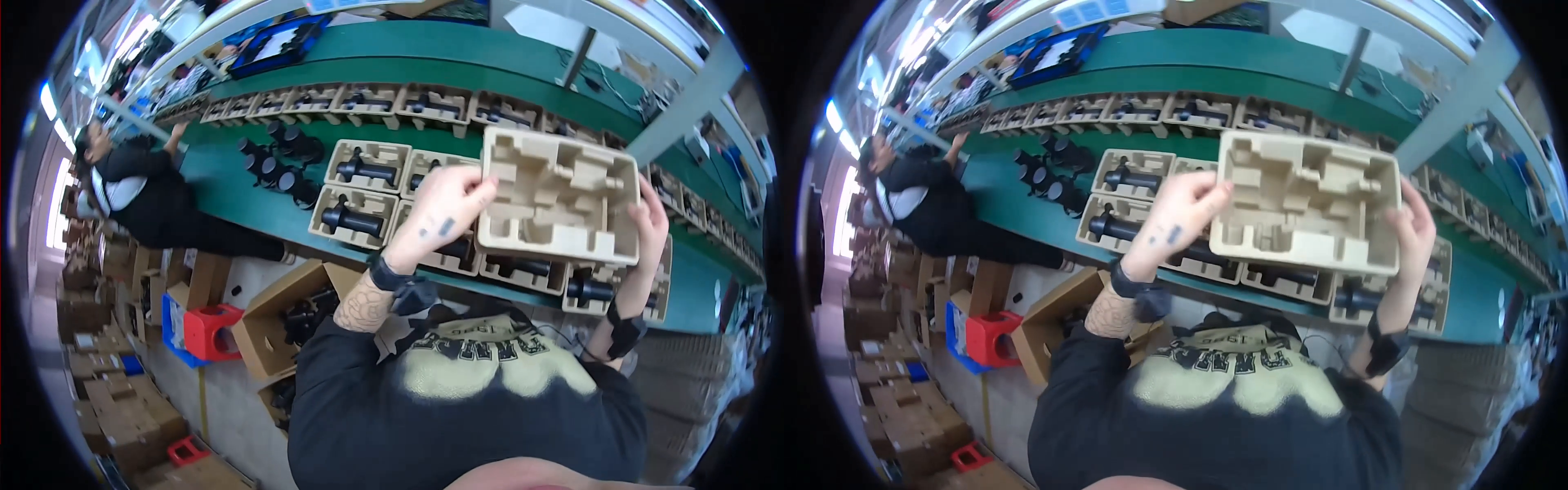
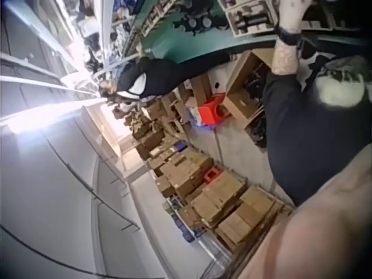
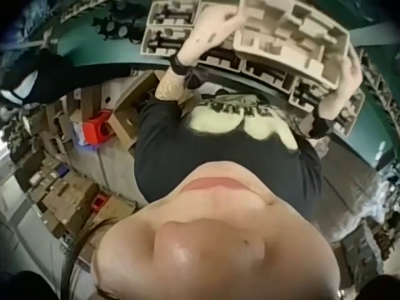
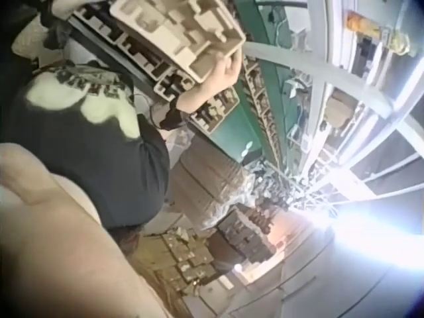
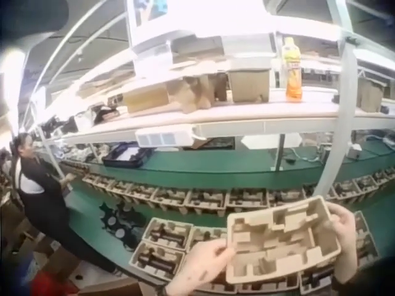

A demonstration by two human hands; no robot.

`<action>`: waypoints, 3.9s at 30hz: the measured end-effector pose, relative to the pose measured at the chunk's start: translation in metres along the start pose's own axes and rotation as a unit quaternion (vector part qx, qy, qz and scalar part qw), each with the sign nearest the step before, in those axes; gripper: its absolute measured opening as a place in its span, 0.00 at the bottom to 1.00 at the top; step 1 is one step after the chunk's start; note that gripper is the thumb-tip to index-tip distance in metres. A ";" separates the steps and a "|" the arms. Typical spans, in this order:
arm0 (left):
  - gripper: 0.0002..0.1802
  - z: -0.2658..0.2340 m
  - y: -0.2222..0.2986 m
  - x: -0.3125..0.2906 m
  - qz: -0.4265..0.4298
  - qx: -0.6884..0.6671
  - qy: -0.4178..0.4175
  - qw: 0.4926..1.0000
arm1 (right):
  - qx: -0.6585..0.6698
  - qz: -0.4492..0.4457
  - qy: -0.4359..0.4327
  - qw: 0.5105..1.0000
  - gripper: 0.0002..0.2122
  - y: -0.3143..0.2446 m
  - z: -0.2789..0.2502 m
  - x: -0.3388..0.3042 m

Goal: The person removes cardboard trays from a plastic bag and stacks them on a table before placing black plastic components into the trays. Finally, they remove more cardboard trays from the bag and stack them on the table.

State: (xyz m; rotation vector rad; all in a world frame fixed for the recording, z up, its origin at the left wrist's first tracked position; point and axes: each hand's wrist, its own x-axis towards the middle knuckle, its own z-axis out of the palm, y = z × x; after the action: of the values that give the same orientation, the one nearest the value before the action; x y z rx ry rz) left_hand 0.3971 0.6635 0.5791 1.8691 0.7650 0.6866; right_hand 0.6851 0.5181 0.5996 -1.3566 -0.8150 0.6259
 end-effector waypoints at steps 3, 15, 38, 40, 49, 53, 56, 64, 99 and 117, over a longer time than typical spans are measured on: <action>0.12 -0.009 0.011 0.002 -0.025 -0.151 -0.015 0.988 | -0.090 -0.021 -0.066 0.993 0.28 -0.022 0.003 0.023; 0.07 -0.076 0.028 -0.003 -0.003 -0.155 0.069 0.985 | -0.014 -0.072 -0.062 0.995 0.34 -0.036 0.055 0.002; 0.21 -0.225 -0.296 -0.026 -0.093 0.215 0.324 0.917 | -0.287 -0.200 -0.219 0.911 0.14 0.058 0.308 0.058; 0.21 -0.226 -0.302 -0.023 -0.070 0.211 0.326 0.919 | -0.300 -0.197 -0.232 0.904 0.14 0.059 0.304 0.068; 0.21 -0.222 -0.279 -0.010 -0.092 0.310 0.323 0.890 | -0.342 -0.204 -0.332 0.855 0.13 0.050 0.278 0.108; 0.18 -0.193 -0.220 0.008 0.093 0.459 0.443 0.764 | -0.394 -0.260 -0.339 0.814 0.13 0.055 0.259 0.127; 0.15 -0.109 -0.110 0.011 0.043 0.099 0.190 0.976 | -0.387 -0.343 -0.309 0.798 0.13 0.047 0.248 0.145; 0.12 0.020 -0.052 0.076 0.049 0.062 0.000 0.997 | -0.429 -0.247 -0.101 0.863 0.17 -0.082 0.128 0.034; 0.13 -0.051 0.005 0.028 0.014 0.077 -0.017 0.997 | -0.218 0.012 0.004 0.976 0.16 -0.020 0.035 -0.007; 0.14 -0.065 0.015 0.012 0.017 0.025 0.028 0.999 | -0.203 -0.040 0.091 0.974 0.16 -0.045 0.070 -0.008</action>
State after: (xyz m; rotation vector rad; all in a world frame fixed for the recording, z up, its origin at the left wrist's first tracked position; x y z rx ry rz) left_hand 0.3603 0.7044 0.6188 1.9197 0.7944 0.7502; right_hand 0.6206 0.5475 0.6446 -1.7139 -0.8729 0.2724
